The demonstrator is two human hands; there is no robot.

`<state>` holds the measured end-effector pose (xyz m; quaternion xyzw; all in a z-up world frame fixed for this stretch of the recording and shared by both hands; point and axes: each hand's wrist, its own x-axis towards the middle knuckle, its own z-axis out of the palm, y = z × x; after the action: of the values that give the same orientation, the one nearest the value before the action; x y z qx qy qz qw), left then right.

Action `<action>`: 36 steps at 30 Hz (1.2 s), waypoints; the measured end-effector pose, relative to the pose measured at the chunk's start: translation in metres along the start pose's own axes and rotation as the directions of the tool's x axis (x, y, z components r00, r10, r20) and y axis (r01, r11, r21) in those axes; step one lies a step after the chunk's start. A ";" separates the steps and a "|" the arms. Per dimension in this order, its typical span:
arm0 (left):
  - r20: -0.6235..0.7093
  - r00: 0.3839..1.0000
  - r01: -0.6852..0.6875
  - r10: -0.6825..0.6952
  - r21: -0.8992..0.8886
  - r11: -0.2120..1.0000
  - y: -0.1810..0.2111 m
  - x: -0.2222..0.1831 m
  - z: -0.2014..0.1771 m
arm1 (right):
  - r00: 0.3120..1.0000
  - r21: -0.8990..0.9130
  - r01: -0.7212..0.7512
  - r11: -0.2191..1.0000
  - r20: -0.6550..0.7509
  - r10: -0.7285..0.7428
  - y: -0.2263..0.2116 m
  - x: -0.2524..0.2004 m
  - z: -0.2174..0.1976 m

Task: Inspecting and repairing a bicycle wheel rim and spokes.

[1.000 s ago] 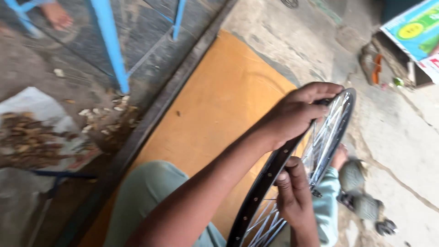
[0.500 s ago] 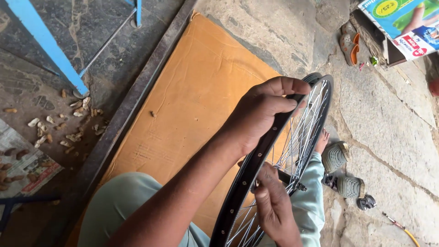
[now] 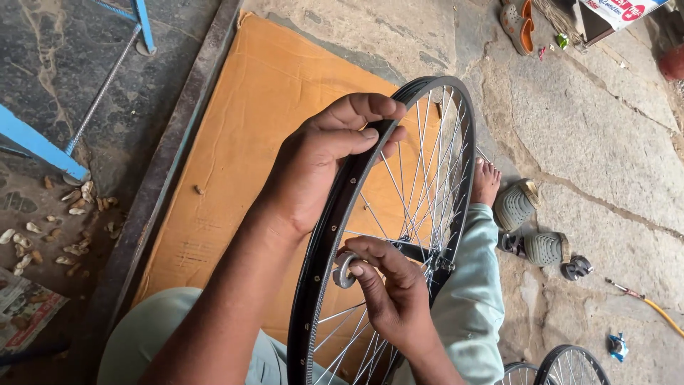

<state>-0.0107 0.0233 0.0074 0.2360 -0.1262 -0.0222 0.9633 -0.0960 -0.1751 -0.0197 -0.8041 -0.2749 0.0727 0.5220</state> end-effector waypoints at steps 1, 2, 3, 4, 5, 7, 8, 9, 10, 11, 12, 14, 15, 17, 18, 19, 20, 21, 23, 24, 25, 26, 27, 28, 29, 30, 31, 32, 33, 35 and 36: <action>0.010 1.000 -0.018 0.017 0.030 0.999 0.001 0.001 -0.001 | 0.999 0.050 -0.029 0.998 -0.042 0.031 0.004 0.001 0.002; 0.012 0.999 -0.033 0.032 0.052 0.998 0.000 -0.001 -0.001 | 0.994 0.098 -0.067 0.993 -0.077 0.075 0.008 -0.001 0.003; 0.010 1.000 -0.028 0.027 0.050 0.998 -0.001 -0.001 -0.003 | 0.994 0.100 -0.072 0.992 -0.078 0.080 0.008 -0.003 0.002; 0.003 1.000 -0.026 0.025 0.053 0.998 -0.001 -0.001 -0.004 | 0.997 0.055 -0.041 0.998 -0.057 0.045 0.007 -0.003 0.000; -0.003 1.000 -0.024 0.024 0.055 0.998 -0.001 -0.002 -0.006 | 0.999 0.010 -0.009 1.000 -0.035 0.010 0.006 -0.004 -0.001; -0.016 1.000 -0.011 0.012 0.079 0.997 0.003 -0.003 -0.002 | 0.998 -0.040 0.065 0.997 0.019 -0.064 -0.008 0.001 -0.007; -0.035 0.999 0.001 0.003 0.101 0.995 0.006 -0.004 0.000 | 0.988 -0.084 0.138 0.987 0.082 -0.131 -0.015 0.004 -0.010; -0.032 0.999 -0.004 0.007 0.105 0.994 0.005 -0.003 -0.001 | 0.987 -0.084 0.144 0.986 0.083 -0.137 -0.014 0.005 -0.011; -0.021 1.000 -0.010 0.012 0.095 0.995 0.004 -0.003 -0.002 | 0.984 -0.115 0.152 0.982 0.116 -0.138 -0.014 0.005 -0.012; -0.009 1.000 -0.017 0.018 0.086 0.996 0.003 -0.003 -0.004 | 0.979 -0.145 0.160 0.976 0.150 -0.138 -0.014 0.005 -0.012; -0.010 1.000 -0.016 0.017 0.083 0.996 0.002 -0.003 -0.004 | 0.979 -0.147 0.158 0.976 0.150 -0.136 -0.011 0.003 -0.011; -0.019 0.999 -0.030 0.032 0.108 0.994 0.002 -0.002 -0.005 | 0.984 -0.153 0.161 0.975 0.106 -0.146 -0.005 0.001 -0.009; -0.016 0.999 -0.032 0.034 0.108 0.994 0.002 -0.003 -0.004 | 0.983 -0.155 0.163 0.974 0.105 -0.148 -0.004 -0.001 -0.009; 0.017 1.000 -0.020 0.019 0.073 0.997 0.002 -0.005 -0.002 | 0.985 -0.124 0.170 0.978 -0.002 -0.172 -0.001 -0.003 -0.009; 0.013 1.000 -0.023 0.022 0.071 0.997 0.000 -0.005 0.000 | 0.985 -0.124 0.169 0.978 0.004 -0.170 0.001 -0.003 -0.009; 0.028 1.000 -0.016 0.013 0.111 0.994 -0.002 -0.005 0.002 | 0.996 -0.122 0.084 0.989 -0.031 -0.089 0.003 -0.003 -0.009; 0.045 0.999 -0.010 0.003 0.149 0.989 -0.004 -0.004 0.004 | 0.998 -0.120 -0.002 0.993 -0.067 -0.006 0.005 -0.004 -0.010; 0.043 0.999 -0.012 0.006 0.145 0.989 -0.007 -0.005 0.005 | 0.998 -0.124 -0.003 0.992 -0.063 -0.005 0.007 -0.008 -0.009; 0.078 0.997 -0.024 0.009 0.191 0.981 -0.008 -0.003 0.006 | 0.994 -0.153 -0.035 0.988 -0.106 0.018 0.014 -0.008 -0.008; 0.078 0.997 -0.027 0.012 0.190 0.981 -0.009 -0.002 0.005 | 0.994 -0.154 -0.033 0.988 -0.104 0.016 0.012 -0.007 -0.008; 0.090 0.996 -0.035 0.019 0.178 0.983 -0.010 -0.001 0.005 | 0.994 -0.140 -0.007 0.990 -0.107 -0.008 0.010 -0.006 -0.007; 0.098 0.995 -0.039 0.023 0.163 0.986 -0.012 -0.002 0.004 | 0.994 -0.127 0.012 0.992 -0.109 -0.026 0.008 -0.008 -0.006; 0.095 0.995 -0.037 0.022 0.159 0.987 -0.014 -0.003 0.005 | 0.994 -0.128 0.008 0.992 -0.107 -0.022 0.002 -0.008 -0.004; 0.077 0.997 -0.027 0.012 0.191 0.981 -0.013 -0.003 0.006 | 0.995 -0.088 0.029 0.996 -0.092 -0.037 -0.003 -0.006 -0.002; 0.058 0.998 -0.016 0.003 0.223 0.975 -0.013 -0.003 0.008 | 0.996 -0.048 0.050 0.998 -0.078 -0.053 -0.009 -0.004 0.000; 0.059 0.998 -0.012 -0.001 0.220 0.975 -0.014 -0.004 0.007 | 0.996 -0.049 0.045 0.998 -0.080 -0.049 -0.013 -0.005 0.001; 0.070 0.997 -0.027 0.013 0.206 0.978 -0.015 -0.005 0.007 | 0.996 -0.040 0.070 0.997 -0.059 -0.072 -0.018 -0.006 0.001; 0.088 0.995 -0.053 0.036 0.198 0.979 -0.013 -0.003 0.006 | 0.993 -0.031 0.108 0.994 -0.037 -0.109 -0.021 -0.002 0.002; 0.096 0.995 -0.058 0.040 0.202 0.978 -0.013 -0.002 0.006 | 0.992 -0.033 0.117 0.993 -0.040 -0.118 -0.019 0.001 -0.001; 0.072 0.997 -0.038 0.023 0.215 0.976 -0.015 -0.004 0.005 | 0.984 -0.006 0.168 0.986 0.055 -0.167 -0.015 0.004 -0.007; 0.064 0.998 -0.033 0.020 0.209 0.977 -0.017 -0.005 0.006 | 0.986 -0.005 0.158 0.987 0.060 -0.158 -0.009 -0.001 -0.010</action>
<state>-0.0165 0.0061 0.0038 0.3337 -0.1608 -0.0031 0.9288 -0.0960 -0.1805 -0.0072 -0.7798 -0.3535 0.0535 0.5138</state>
